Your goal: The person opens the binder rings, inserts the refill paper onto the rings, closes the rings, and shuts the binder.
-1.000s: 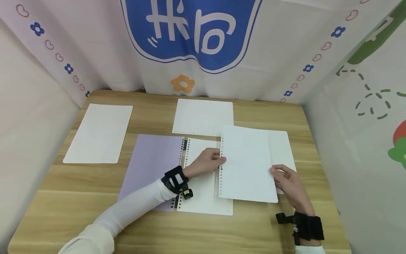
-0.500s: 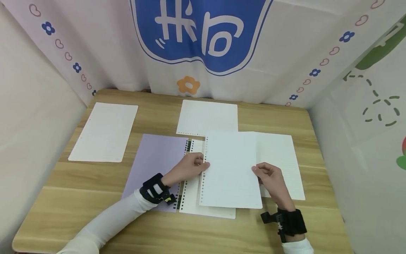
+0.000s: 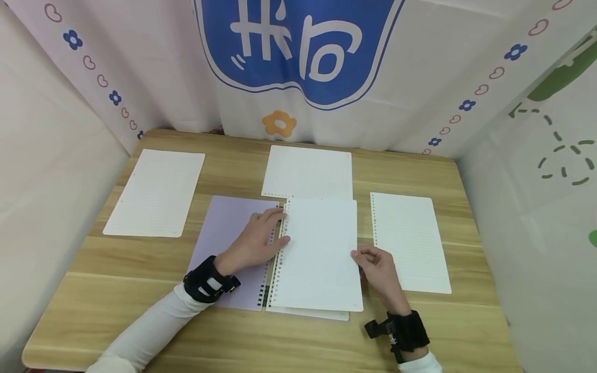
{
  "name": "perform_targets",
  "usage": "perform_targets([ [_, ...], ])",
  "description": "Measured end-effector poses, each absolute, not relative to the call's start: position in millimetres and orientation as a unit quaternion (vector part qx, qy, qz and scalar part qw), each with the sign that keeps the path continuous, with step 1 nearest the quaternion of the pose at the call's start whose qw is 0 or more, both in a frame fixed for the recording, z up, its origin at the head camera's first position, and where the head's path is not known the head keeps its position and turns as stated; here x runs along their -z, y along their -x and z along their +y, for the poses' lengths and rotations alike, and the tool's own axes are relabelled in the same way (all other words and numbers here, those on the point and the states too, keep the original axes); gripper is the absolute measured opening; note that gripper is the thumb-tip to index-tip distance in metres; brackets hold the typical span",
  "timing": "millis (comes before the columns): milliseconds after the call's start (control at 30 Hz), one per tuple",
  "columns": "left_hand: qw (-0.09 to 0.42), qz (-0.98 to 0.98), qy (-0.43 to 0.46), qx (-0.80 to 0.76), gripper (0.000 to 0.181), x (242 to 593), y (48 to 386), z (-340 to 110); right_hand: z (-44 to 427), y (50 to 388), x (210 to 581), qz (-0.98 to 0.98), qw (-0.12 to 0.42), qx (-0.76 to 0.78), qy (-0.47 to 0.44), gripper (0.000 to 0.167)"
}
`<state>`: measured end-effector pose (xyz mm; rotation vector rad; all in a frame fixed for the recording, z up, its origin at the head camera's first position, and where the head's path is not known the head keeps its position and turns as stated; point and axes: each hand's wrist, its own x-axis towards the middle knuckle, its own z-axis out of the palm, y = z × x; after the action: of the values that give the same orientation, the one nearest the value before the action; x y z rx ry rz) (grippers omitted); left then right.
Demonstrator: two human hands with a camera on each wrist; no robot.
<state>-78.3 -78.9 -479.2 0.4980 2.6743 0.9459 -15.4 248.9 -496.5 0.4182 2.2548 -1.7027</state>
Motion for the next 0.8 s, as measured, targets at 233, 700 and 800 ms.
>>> perform_targets([
  [233, 0.146, 0.937, -0.192, -0.253, 0.067, 485.4, 77.1, -76.2, 241.3, 14.9, 501.9, 0.783, 0.145, 0.586, -0.149, 0.035],
  [700, 0.165, 0.937, -0.193, -0.240, 0.066, 485.3, 73.7, -77.8, 240.3, 11.5, 502.0, 0.775, 0.148, 0.596, -0.149, 0.035],
  [800, 0.166, 0.934, -0.195, -0.248, 0.065, 483.2, 72.3, -79.6, 239.9, 10.6, 501.7, 0.775, 0.147, 0.598, -0.146, 0.034],
])
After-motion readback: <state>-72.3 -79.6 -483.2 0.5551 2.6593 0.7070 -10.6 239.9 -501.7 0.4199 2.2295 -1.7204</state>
